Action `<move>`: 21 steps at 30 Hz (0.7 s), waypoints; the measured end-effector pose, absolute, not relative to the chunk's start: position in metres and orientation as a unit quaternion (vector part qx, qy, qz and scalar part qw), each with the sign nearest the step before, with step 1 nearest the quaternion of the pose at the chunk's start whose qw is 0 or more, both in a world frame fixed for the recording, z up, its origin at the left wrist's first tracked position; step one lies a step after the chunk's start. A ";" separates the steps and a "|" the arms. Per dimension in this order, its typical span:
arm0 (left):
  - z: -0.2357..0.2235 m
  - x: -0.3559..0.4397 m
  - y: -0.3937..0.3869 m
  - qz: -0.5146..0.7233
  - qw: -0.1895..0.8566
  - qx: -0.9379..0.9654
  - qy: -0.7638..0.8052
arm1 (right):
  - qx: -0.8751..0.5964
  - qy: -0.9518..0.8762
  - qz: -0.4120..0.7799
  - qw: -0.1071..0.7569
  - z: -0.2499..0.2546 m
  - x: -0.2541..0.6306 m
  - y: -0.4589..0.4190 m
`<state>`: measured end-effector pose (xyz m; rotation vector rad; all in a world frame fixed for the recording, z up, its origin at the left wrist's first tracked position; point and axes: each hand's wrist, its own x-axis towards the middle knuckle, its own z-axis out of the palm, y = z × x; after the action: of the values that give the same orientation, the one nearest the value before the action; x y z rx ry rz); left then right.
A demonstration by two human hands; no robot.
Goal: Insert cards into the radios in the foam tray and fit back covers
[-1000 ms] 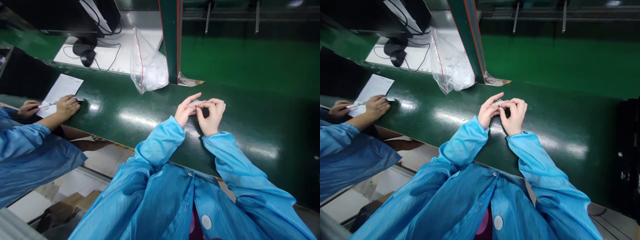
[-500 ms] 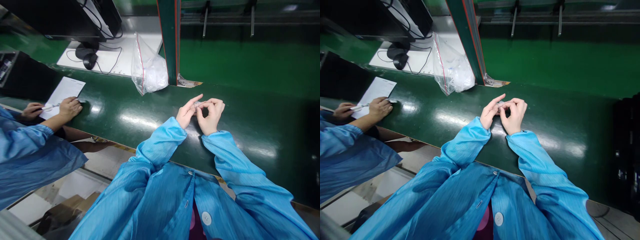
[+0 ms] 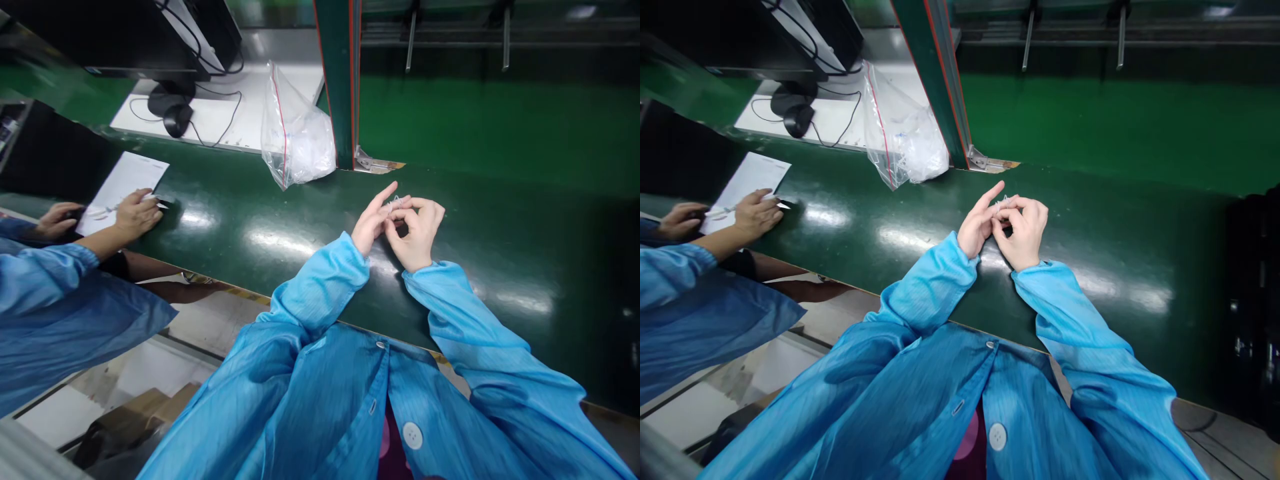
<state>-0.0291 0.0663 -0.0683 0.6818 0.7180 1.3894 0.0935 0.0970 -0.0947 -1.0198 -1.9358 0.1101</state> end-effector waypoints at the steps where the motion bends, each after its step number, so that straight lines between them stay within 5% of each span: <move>1: -0.068 -0.029 0.067 0.616 0.664 0.292 0.307 | -0.414 -0.786 0.047 0.457 -0.094 0.094 0.097; 21: -0.067 -0.032 0.068 0.590 0.695 0.285 0.294 | -0.471 -0.757 0.068 0.448 -0.095 0.096 0.099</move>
<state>-0.0321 0.0683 -0.0668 0.6361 0.6563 1.3176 0.0961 0.0992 -0.0953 -1.1663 -1.8734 0.1689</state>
